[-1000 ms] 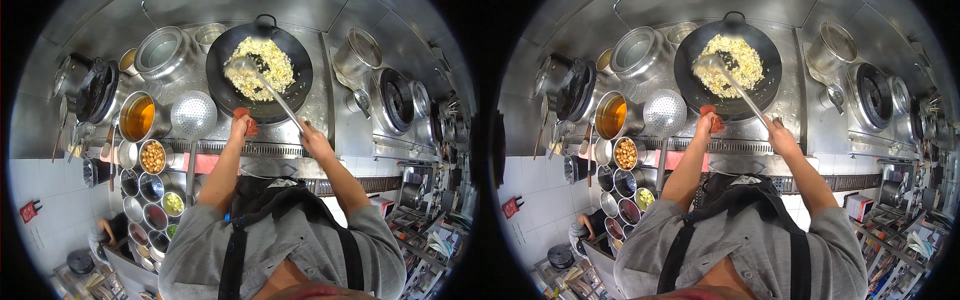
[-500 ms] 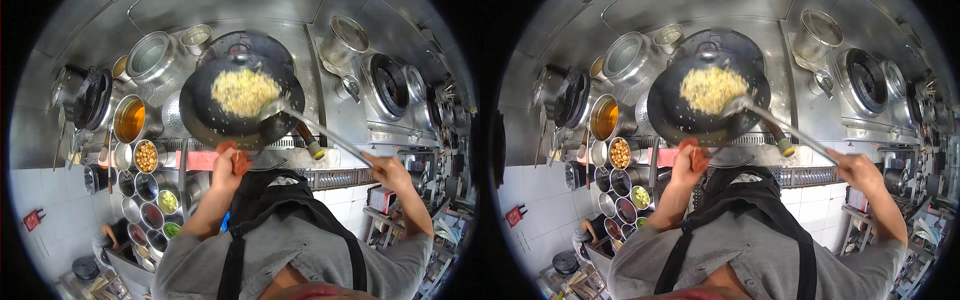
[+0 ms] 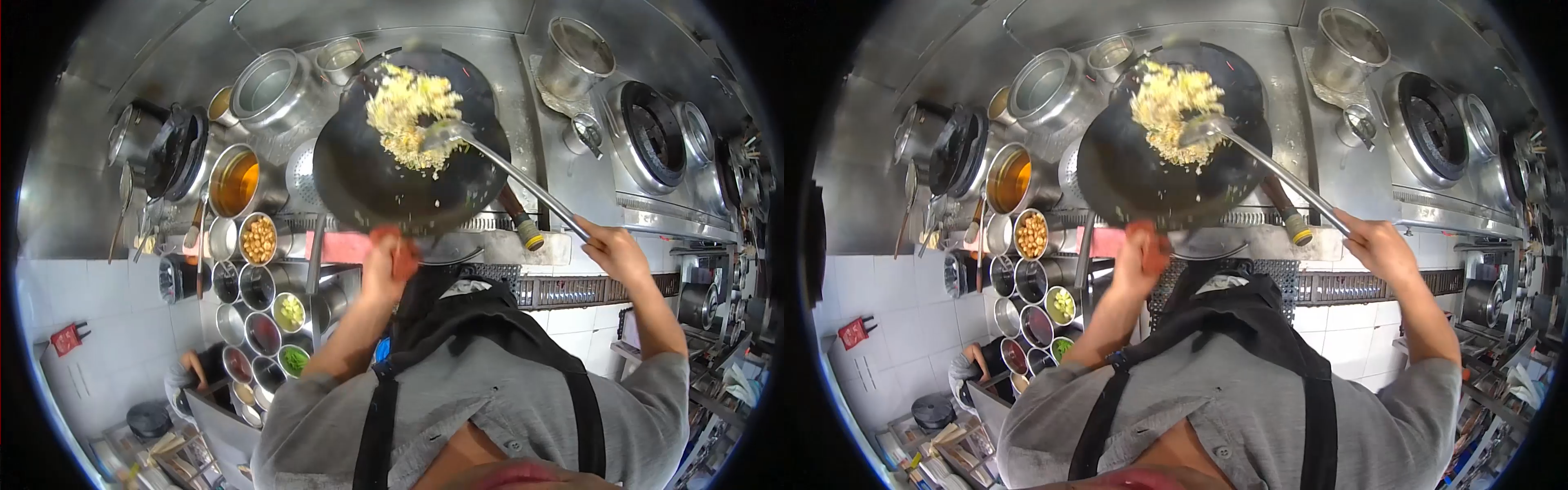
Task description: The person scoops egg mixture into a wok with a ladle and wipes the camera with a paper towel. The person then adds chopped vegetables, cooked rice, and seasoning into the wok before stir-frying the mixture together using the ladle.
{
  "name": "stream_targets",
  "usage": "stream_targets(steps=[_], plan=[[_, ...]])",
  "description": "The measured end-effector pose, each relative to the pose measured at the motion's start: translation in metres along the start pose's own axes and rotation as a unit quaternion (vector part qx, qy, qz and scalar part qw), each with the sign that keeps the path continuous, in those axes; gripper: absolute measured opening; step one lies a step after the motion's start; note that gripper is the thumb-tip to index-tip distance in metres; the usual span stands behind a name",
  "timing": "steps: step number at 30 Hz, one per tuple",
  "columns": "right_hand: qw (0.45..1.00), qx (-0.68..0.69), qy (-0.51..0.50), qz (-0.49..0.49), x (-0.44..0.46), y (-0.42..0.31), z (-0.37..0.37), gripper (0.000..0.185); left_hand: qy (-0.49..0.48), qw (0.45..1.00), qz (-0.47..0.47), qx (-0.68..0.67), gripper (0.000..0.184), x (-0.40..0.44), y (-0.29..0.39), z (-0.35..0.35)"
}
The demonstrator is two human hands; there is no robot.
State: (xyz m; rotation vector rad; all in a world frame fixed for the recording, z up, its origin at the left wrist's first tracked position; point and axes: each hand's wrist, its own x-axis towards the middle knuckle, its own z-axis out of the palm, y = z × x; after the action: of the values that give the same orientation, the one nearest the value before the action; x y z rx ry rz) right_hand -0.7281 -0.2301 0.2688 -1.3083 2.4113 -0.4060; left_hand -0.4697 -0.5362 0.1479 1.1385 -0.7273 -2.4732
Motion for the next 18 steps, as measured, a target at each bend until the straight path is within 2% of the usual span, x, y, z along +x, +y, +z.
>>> stream_targets(steps=[1,2,4,6,8,9,11,13,15,16,18], plan=[[0.996,0.03,-0.066,0.058,-0.004,-0.003,-0.005,0.062,0.021,0.999,0.031,-0.026,0.023,0.012,0.019,0.025],[0.996,0.032,-0.063,0.056,0.004,-0.005,-0.001,0.062,-0.027,0.998,0.047,-0.011,0.017,0.047,0.026,0.02],[0.995,0.014,-0.073,0.065,0.039,0.002,0.016,0.06,0.005,0.999,0.007,0.048,0.018,0.108,0.032,0.026],[0.995,-0.083,0.05,-0.023,0.08,0.036,0.077,0.061,-0.023,0.997,0.024,0.07,0.025,0.147,0.013,0.009],[0.987,-0.133,0.081,-0.032,0.087,0.019,0.095,0.057,-0.016,0.999,0.023,0.046,0.031,0.129,-0.022,-0.011],[0.987,-0.129,0.085,-0.031,0.069,-0.002,0.077,0.061,0.007,0.999,0.022,0.033,0.032,0.091,-0.036,-0.021],[0.994,-0.083,0.062,-0.03,0.031,-0.016,0.039,0.06,0.03,0.999,0.025,0.018,0.034,0.037,-0.02,-0.009],[1.0,0.003,0.013,-0.013,0.002,-0.01,0.013,0.06,0.042,0.997,-0.021,0.069,0.032,0.001,0.002,0.002],[1.0,0.028,-0.001,-0.011,0.01,-0.006,0.015,0.058,0.017,0.999,0.03,0.004,0.028,0.035,0.03,0.025],[0.999,0.05,-0.005,-0.003,0.017,-0.005,0.016,0.057,0.02,0.999,0.02,0.02,0.028,0.064,0.036,0.03],[0.998,-0.035,0.037,-0.032,0.058,0.013,0.054,0.054,0.018,0.998,0.012,0.058,0.029,0.108,0.021,0.017]])
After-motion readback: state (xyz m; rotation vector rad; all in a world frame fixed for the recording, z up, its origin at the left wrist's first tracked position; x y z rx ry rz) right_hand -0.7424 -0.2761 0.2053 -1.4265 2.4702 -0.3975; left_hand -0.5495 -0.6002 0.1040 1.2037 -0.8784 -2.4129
